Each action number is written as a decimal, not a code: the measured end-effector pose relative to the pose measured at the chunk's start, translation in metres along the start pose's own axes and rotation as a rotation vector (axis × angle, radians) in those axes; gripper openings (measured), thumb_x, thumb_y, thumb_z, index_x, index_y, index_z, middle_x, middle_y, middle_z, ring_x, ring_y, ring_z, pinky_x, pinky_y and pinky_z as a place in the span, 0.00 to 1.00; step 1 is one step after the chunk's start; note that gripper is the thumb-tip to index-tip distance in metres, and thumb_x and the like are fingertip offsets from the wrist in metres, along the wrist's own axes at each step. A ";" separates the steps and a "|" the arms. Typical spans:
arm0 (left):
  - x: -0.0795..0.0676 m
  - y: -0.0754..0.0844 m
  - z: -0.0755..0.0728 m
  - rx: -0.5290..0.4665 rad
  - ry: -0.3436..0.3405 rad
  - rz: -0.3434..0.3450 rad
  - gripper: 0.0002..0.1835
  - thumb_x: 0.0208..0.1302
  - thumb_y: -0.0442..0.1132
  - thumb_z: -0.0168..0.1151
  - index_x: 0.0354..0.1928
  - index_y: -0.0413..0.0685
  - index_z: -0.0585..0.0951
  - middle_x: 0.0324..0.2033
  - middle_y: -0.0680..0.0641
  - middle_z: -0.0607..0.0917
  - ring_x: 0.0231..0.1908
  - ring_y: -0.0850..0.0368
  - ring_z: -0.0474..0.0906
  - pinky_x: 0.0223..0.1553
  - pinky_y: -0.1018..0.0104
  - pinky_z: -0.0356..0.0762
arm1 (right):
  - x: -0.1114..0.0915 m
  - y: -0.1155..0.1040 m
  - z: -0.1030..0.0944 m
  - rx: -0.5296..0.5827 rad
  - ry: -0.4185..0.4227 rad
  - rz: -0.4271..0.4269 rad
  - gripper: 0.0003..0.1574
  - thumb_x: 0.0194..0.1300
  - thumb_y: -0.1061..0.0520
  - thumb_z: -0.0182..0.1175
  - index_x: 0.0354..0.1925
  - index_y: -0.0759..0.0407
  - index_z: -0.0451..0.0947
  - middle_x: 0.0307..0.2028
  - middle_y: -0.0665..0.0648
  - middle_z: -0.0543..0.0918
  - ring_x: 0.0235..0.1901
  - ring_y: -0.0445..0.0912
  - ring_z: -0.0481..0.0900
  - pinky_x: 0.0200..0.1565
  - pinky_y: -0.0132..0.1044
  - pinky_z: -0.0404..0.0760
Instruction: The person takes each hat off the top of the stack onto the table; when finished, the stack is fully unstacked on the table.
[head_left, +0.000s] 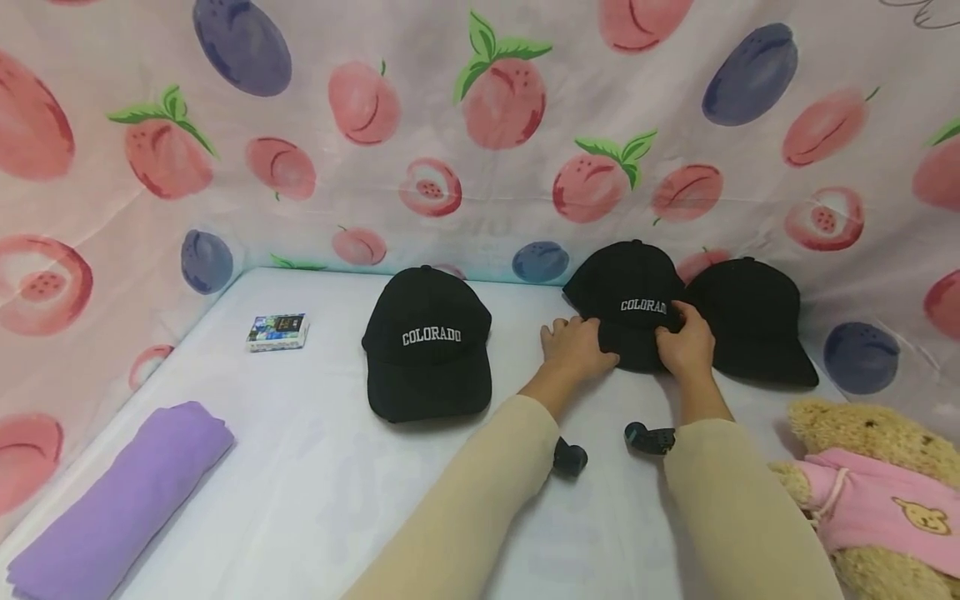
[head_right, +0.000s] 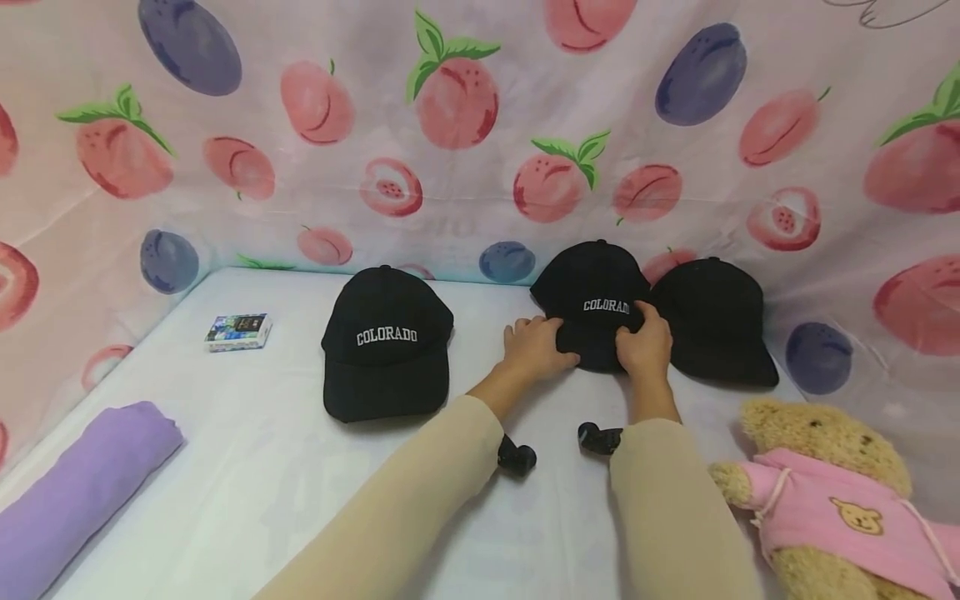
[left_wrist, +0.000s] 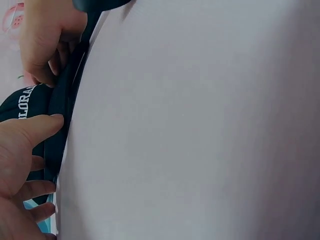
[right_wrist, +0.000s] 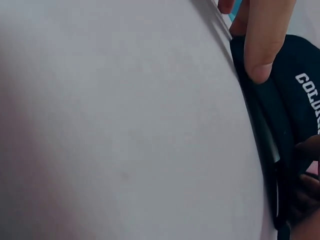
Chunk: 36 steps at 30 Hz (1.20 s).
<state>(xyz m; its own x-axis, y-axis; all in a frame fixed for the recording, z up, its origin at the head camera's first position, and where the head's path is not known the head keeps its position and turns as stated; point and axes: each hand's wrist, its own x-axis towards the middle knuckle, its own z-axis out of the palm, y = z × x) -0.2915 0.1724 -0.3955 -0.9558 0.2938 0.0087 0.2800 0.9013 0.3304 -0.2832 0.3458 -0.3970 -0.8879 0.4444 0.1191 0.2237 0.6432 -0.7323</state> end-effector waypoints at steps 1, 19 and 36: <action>0.000 -0.001 0.000 0.002 -0.004 0.006 0.36 0.65 0.65 0.65 0.73 0.64 0.73 0.69 0.53 0.77 0.69 0.49 0.69 0.73 0.46 0.61 | -0.002 -0.001 0.000 -0.005 -0.006 0.001 0.39 0.72 0.60 0.52 0.78 0.62 0.59 0.73 0.73 0.65 0.75 0.68 0.60 0.76 0.60 0.56; -0.006 -0.017 -0.007 -0.153 0.008 0.092 0.33 0.69 0.59 0.63 0.72 0.56 0.75 0.65 0.51 0.81 0.65 0.48 0.76 0.68 0.55 0.68 | -0.015 -0.022 -0.009 -0.036 -0.091 0.007 0.50 0.69 0.57 0.62 0.81 0.63 0.50 0.76 0.78 0.56 0.76 0.71 0.55 0.76 0.63 0.56; -0.029 -0.031 -0.023 -0.539 0.015 0.126 0.26 0.73 0.49 0.61 0.70 0.49 0.76 0.68 0.48 0.80 0.69 0.53 0.74 0.68 0.62 0.73 | -0.034 -0.037 -0.017 -0.008 -0.095 -0.053 0.51 0.71 0.53 0.60 0.82 0.61 0.46 0.77 0.77 0.53 0.76 0.73 0.52 0.74 0.68 0.56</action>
<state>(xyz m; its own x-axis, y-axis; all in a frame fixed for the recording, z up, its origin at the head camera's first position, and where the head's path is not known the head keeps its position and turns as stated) -0.2746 0.1284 -0.3846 -0.9203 0.3803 0.0914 0.3105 0.5683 0.7620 -0.2543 0.3175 -0.3620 -0.9326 0.3486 0.0937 0.1778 0.6694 -0.7213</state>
